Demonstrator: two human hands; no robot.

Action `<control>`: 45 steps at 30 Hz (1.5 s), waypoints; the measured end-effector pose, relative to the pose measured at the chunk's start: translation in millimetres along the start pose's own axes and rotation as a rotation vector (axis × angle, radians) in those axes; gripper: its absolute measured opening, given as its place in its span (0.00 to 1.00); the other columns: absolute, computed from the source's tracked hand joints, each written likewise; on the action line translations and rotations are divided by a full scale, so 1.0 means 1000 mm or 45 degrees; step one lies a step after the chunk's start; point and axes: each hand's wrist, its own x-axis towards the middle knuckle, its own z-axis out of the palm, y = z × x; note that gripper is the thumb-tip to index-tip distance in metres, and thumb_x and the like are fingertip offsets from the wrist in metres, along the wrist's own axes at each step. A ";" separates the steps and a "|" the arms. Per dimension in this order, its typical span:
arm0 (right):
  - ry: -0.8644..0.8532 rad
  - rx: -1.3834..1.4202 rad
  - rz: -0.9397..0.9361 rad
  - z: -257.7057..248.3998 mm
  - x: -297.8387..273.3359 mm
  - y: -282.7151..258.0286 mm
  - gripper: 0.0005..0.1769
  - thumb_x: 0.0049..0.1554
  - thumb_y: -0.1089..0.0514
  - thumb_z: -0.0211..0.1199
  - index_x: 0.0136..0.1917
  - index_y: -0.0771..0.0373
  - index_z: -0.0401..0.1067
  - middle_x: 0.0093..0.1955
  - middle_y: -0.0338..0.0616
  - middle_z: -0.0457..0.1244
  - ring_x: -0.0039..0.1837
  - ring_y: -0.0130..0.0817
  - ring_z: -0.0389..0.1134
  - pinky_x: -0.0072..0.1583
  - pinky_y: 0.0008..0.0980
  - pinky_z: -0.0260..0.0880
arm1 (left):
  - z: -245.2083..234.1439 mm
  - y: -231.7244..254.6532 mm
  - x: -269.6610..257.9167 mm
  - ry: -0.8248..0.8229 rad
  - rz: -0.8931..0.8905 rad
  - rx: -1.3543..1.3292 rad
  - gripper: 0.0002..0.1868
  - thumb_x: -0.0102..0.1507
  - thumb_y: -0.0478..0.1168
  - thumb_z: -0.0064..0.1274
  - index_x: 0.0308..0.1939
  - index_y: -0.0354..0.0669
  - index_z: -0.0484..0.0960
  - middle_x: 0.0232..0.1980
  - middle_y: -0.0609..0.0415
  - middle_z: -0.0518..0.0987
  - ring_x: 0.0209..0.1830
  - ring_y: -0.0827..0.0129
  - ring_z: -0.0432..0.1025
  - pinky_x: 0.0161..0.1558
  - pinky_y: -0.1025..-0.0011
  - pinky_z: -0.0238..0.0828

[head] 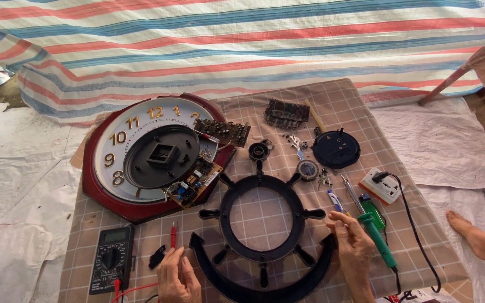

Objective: The person disassembles a wall clock, removing the face and internal components. They handle the clock's backplate, gears, and a small black electronic module, manipulating the parts with their hands on a table covered with a checkered cloth.

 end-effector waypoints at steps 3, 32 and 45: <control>0.080 0.144 -0.053 -0.004 -0.003 0.010 0.10 0.53 0.65 0.49 0.48 0.66 0.67 0.44 0.46 0.64 0.43 0.31 0.67 0.45 0.24 0.68 | -0.002 0.000 0.000 -0.006 -0.013 -0.019 0.08 0.54 0.28 0.44 0.38 0.34 0.73 0.40 0.47 0.75 0.49 0.60 0.68 0.48 0.68 0.68; 0.182 1.618 0.152 -0.116 -0.010 -0.033 0.27 0.47 0.61 0.54 0.61 0.63 0.61 0.57 0.38 0.62 0.56 0.23 0.65 0.56 0.24 0.63 | 0.009 0.165 0.021 -0.883 -0.348 -1.224 0.14 0.53 0.33 0.45 0.43 0.38 0.73 0.40 0.48 0.77 0.40 0.67 0.74 0.44 0.75 0.74; -0.238 1.754 0.038 -0.033 -0.050 -0.038 0.31 0.48 0.69 0.48 0.66 0.62 0.52 0.58 0.53 0.57 0.53 0.39 0.65 0.51 0.34 0.69 | -0.006 0.179 0.056 -1.236 -0.737 -1.740 0.26 0.55 0.33 0.43 0.59 0.38 0.61 0.45 0.47 0.73 0.36 0.73 0.69 0.36 0.81 0.72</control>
